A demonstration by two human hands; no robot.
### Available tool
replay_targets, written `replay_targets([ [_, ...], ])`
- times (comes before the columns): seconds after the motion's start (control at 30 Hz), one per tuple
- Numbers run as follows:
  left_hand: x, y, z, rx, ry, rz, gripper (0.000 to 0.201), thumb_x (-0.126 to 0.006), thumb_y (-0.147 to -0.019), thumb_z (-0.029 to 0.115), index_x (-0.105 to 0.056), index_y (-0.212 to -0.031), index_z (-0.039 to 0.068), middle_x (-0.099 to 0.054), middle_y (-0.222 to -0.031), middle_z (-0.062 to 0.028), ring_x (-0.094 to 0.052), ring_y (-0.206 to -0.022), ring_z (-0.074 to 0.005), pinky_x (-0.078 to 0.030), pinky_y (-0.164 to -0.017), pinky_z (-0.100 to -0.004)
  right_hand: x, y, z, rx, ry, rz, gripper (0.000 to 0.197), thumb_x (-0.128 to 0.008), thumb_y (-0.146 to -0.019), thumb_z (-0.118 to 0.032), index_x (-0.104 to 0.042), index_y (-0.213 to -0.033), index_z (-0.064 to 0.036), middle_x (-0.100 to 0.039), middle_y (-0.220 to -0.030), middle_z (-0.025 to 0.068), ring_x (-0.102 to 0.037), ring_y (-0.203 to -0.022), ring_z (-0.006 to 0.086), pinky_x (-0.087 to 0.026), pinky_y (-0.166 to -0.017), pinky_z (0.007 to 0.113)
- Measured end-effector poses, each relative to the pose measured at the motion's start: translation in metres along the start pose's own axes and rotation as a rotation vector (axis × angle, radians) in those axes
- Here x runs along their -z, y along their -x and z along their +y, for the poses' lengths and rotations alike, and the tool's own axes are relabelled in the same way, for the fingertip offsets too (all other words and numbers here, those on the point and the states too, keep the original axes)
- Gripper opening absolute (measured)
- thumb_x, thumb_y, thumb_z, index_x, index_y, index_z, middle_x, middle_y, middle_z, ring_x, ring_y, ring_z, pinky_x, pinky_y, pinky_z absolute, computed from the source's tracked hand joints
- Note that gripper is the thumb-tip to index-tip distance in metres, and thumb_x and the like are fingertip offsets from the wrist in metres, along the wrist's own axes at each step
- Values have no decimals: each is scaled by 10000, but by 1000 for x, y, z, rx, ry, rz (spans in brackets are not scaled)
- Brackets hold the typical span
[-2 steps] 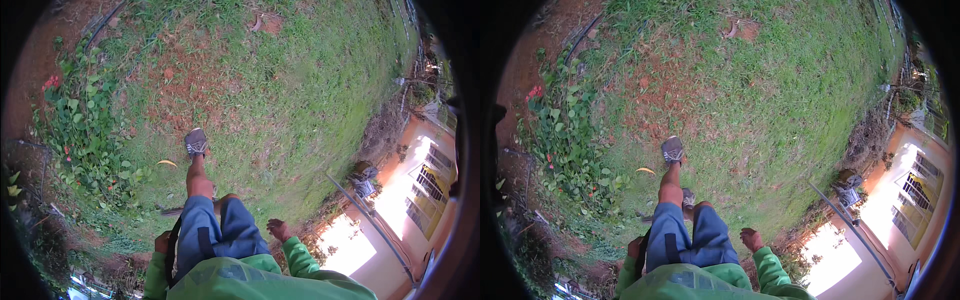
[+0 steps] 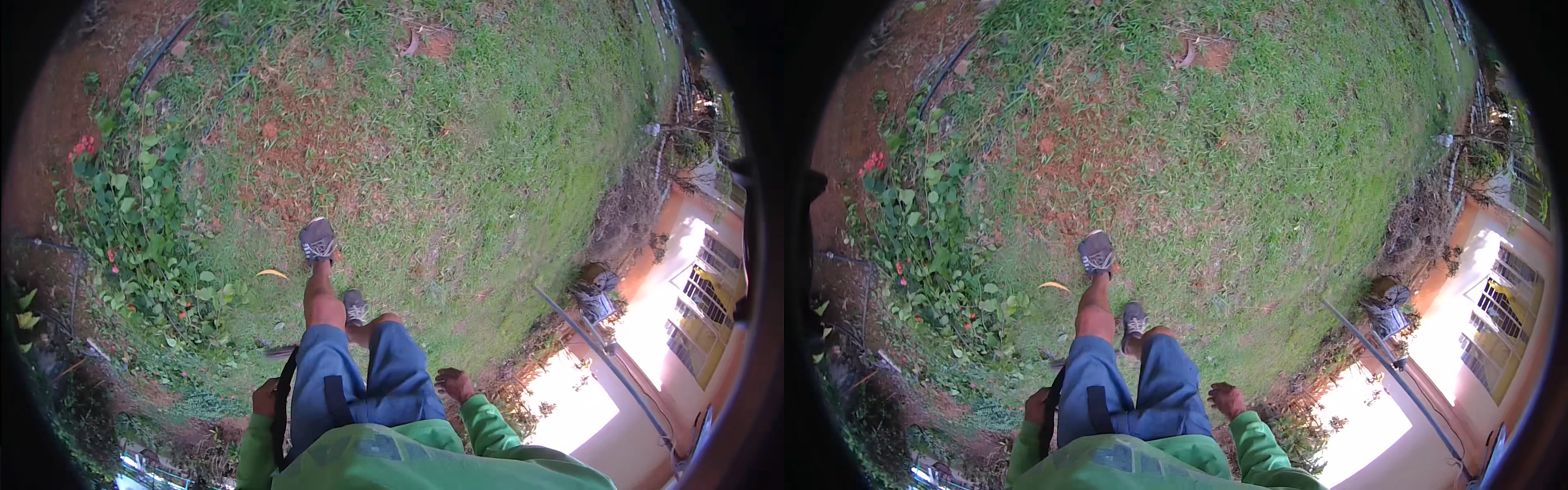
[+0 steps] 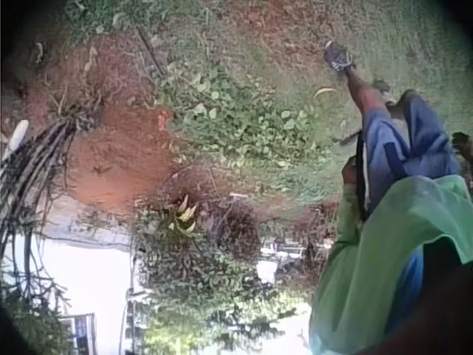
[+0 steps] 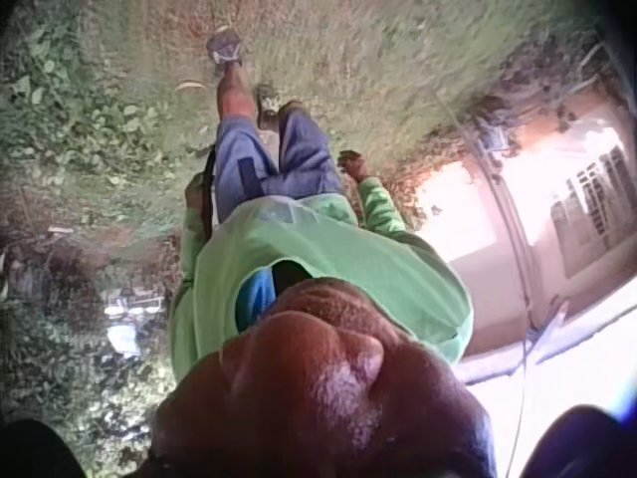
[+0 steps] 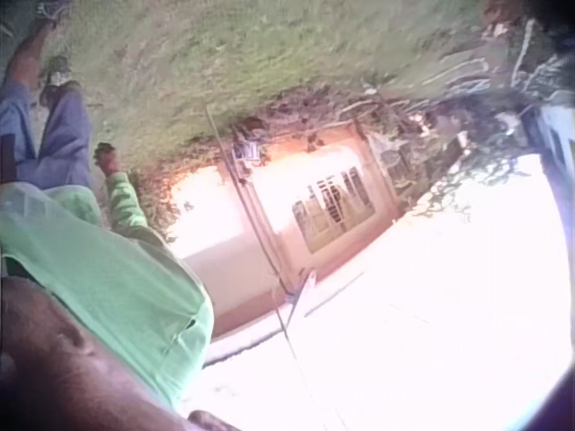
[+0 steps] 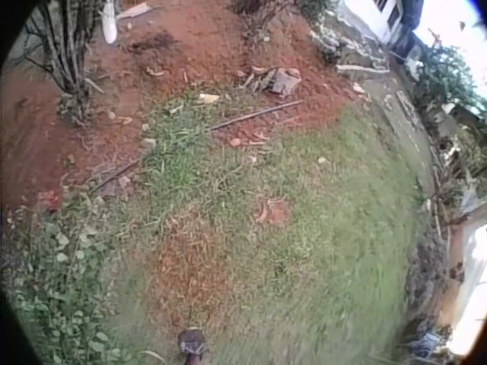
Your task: The person sweeps a yard with a traditional broom, moving across grass and dirt areas to gather dry leaves and debris. They also pick up weeds and branches by hand and place them aside while continuing to sweep.
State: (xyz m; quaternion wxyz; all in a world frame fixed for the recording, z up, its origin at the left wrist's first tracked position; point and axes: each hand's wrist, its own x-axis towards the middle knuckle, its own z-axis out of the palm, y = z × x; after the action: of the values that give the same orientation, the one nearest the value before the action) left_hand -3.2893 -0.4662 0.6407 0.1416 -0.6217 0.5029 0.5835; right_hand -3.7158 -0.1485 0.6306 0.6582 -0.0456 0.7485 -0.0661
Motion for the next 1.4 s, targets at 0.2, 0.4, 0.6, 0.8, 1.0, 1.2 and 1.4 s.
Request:
replay_targets([
  [0.2, -28, -57, 128, 140, 132, 170, 118, -585, -864, 28, -665, -950, 26, -655, -782, -67, -627, -709, -140, -499, -637, -281, 74, 20, 4, -133, -63, 78, 330, -643, -812, -186, -655, -1098, -20, -682, -1035, 113, -641, -903, 205, -505, -823, 343],
  [0.4, -116, -114, 223, 399, 415, 100, 121, -599, -854, 87, -656, -946, 34, -656, -753, -98, -660, -675, -200, -532, -576, -329, 217, -50, -7, -141, -299, 101, 313, -628, -839, -116, -628, -1138, -24, -662, -1074, 104, -618, -937, 183, -487, -851, 306],
  [0.6, -272, -161, 369, 198, -164, -111, 168, -603, -839, 136, -658, -979, 62, -664, -815, -100, -657, -726, -239, -533, -613, -386, 551, -79, -102, -84, -1097, 359, 436, -526, -725, 127, -536, -1154, 48, -633, -878, 122, -648, -712, 243, -556, -627, 359],
  [0.8, -297, -271, 535, 61, -364, -225, 217, -607, -824, 184, -661, -1012, 90, -671, -877, -102, -654, -777, -277, -534, -650, -442, 717, -59, -192, 158, -1163, 455, 446, -518, -721, 131, -535, -1160, 56, -637, -891, 123, -653, -753, 233, -561, -635, 340],
  [1.0, -320, -428, 731, -102, -753, -255, 269, -620, -809, 262, -671, -1035, 126, -675, -979, -99, -641, -907, -297, -516, -763, -471, 769, -88, -209, 1, -219, 213, 437, -689, -737, -210, -644, -1144, -55, -681, -1051, 132, -672, -878, 232, -536, -806, 338],
  [1.2, -405, -542, 1090, -466, -700, 14, 341, -651, -788, 391, -693, -1009, 134, -673, -1023, -137, -629, -994, -307, -482, -877, -418, 917, -84, -215, -158, -455, 373, 388, -706, -706, -369, -721, -1018, -139, -709, -961, 104, -676, -881, 232, -514, -835, 324],
  [1.4, -485, -476, 1465, -778, -440, -86, 283, -708, -773, 293, -686, -972, 92, -696, -919, -121, -666, -859, -235, -517, -787, -354, 1080, -55, -313, -169, -436, 499, 342, -711, -704, -402, -744, -915, -135, -714, -907, 123, -689, -833, 241, -527, -783, 334],
])
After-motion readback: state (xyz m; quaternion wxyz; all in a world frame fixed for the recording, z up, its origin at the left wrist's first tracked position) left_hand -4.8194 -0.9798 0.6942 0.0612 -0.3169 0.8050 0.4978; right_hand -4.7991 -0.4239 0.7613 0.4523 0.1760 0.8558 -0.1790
